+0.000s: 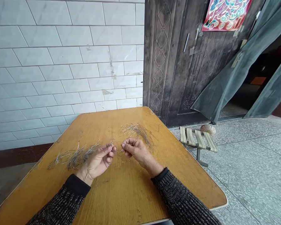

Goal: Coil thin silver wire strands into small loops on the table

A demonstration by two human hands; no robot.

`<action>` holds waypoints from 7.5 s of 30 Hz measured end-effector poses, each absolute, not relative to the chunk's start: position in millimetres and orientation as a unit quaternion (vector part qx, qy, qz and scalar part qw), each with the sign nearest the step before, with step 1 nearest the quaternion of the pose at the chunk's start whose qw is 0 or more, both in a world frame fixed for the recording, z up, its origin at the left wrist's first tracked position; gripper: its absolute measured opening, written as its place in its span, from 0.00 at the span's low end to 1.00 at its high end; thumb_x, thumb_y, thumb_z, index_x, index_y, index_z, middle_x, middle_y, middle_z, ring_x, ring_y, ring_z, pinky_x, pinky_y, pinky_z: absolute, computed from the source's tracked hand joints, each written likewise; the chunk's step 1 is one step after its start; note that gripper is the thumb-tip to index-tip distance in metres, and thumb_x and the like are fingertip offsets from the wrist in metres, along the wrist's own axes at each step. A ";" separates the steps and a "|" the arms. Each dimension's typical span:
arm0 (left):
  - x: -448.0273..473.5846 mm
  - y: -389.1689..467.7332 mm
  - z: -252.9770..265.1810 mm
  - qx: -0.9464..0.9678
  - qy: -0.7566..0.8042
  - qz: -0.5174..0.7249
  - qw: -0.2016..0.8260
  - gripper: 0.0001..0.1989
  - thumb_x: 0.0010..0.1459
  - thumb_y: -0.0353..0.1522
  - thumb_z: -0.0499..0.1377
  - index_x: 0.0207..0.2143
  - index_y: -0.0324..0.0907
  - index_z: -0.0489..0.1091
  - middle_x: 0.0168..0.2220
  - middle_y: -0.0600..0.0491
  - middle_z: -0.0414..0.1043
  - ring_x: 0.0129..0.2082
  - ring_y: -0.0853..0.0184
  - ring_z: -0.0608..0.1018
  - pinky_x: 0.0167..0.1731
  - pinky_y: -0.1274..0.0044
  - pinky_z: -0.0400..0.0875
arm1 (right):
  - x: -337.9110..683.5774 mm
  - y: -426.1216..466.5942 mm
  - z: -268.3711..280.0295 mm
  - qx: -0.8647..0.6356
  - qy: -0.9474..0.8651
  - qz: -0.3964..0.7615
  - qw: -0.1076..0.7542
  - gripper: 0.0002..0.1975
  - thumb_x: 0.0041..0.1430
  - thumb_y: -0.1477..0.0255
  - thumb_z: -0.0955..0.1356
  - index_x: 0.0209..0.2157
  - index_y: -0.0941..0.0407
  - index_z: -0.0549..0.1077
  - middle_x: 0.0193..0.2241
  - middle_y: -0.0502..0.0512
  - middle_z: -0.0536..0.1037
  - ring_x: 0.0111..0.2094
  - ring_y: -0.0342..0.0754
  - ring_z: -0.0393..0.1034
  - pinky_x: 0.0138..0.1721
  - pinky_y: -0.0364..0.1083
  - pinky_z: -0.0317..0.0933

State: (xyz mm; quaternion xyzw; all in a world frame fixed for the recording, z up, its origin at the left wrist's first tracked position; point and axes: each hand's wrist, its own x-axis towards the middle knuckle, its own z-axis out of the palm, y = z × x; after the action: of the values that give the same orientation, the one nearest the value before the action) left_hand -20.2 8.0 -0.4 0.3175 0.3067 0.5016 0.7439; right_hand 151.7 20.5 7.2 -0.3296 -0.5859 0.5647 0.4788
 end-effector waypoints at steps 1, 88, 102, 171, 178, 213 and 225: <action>-19.9 7.9 0.0 0.315 0.303 0.502 0.747 0.06 0.45 0.25 0.64 0.27 0.37 0.69 0.27 0.55 0.71 0.20 0.81 0.70 0.17 0.90 0.61 | 152.0 20.6 7.2 -0.328 -0.580 0.568 0.483 0.16 0.44 0.59 0.70 0.23 0.58 0.69 0.19 0.47 0.70 0.17 0.36 0.59 0.19 0.38 0.55; -5.9 -0.6 8.4 0.191 0.344 0.590 0.705 0.13 0.55 0.18 0.51 0.20 0.33 0.67 0.20 0.53 0.70 0.16 0.79 0.72 0.15 0.90 0.68 | 135.0 6.3 -2.7 -0.289 -0.667 0.502 0.468 0.14 0.53 0.60 0.65 0.24 0.57 0.69 0.19 0.46 0.68 0.15 0.36 0.63 0.20 0.39 0.56; -10.5 3.3 0.5 0.265 0.313 0.575 0.708 0.04 0.50 0.23 0.60 0.24 0.34 0.70 0.24 0.54 0.71 0.21 0.77 0.73 0.18 0.88 0.69 | 136.8 11.3 -2.1 -0.283 -0.576 0.604 0.472 0.16 0.47 0.59 0.69 0.21 0.58 0.68 0.17 0.45 0.69 0.14 0.35 0.61 0.17 0.38 0.55; -66.0 8.0 -9.4 0.847 0.501 0.158 -0.080 0.02 0.53 0.29 0.56 0.30 0.42 0.68 0.35 0.52 0.71 0.40 0.62 0.71 0.45 0.64 0.57 | 147.0 32.6 -22.0 -0.549 -0.746 0.206 0.314 0.08 0.46 0.75 0.62 0.23 0.57 0.73 0.21 0.50 0.74 0.22 0.42 0.65 0.24 0.39 0.52; -76.4 8.5 -5.6 0.843 0.509 0.153 -0.088 0.04 0.53 0.31 0.55 0.32 0.43 0.69 0.38 0.52 0.71 0.41 0.61 0.72 0.45 0.62 0.56 | 141.1 26.5 -22.7 -0.534 -0.776 0.203 0.266 0.07 0.48 0.74 0.63 0.24 0.56 0.74 0.21 0.50 0.74 0.23 0.42 0.65 0.25 0.39 0.52; -38.2 -11.0 -17.8 0.810 0.373 0.451 -0.031 0.15 0.52 0.19 0.47 0.25 0.47 0.65 0.23 0.61 0.72 0.30 0.70 0.75 0.52 0.65 0.52 | 262.6 113.7 -13.5 -0.621 -0.691 0.154 0.336 0.13 0.52 0.67 0.61 0.29 0.58 0.73 0.22 0.52 0.73 0.23 0.44 0.66 0.25 0.41 0.57; -43.5 -2.2 -23.0 0.838 0.341 0.420 -0.074 0.15 0.53 0.18 0.45 0.24 0.44 0.64 0.23 0.60 0.71 0.28 0.72 0.74 0.52 0.64 0.53 | 198.6 75.7 -23.1 -0.405 -0.896 -0.024 0.177 0.14 0.57 0.64 0.63 0.44 0.52 0.72 0.48 0.55 0.70 0.53 0.52 0.57 0.53 0.50 0.53</action>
State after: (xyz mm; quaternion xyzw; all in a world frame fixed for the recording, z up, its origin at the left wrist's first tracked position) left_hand -43.5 -2.2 -23.0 0.8377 0.3412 0.4198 -0.0744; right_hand 198.6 75.7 -23.1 -0.4053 -0.8965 -0.0242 0.1774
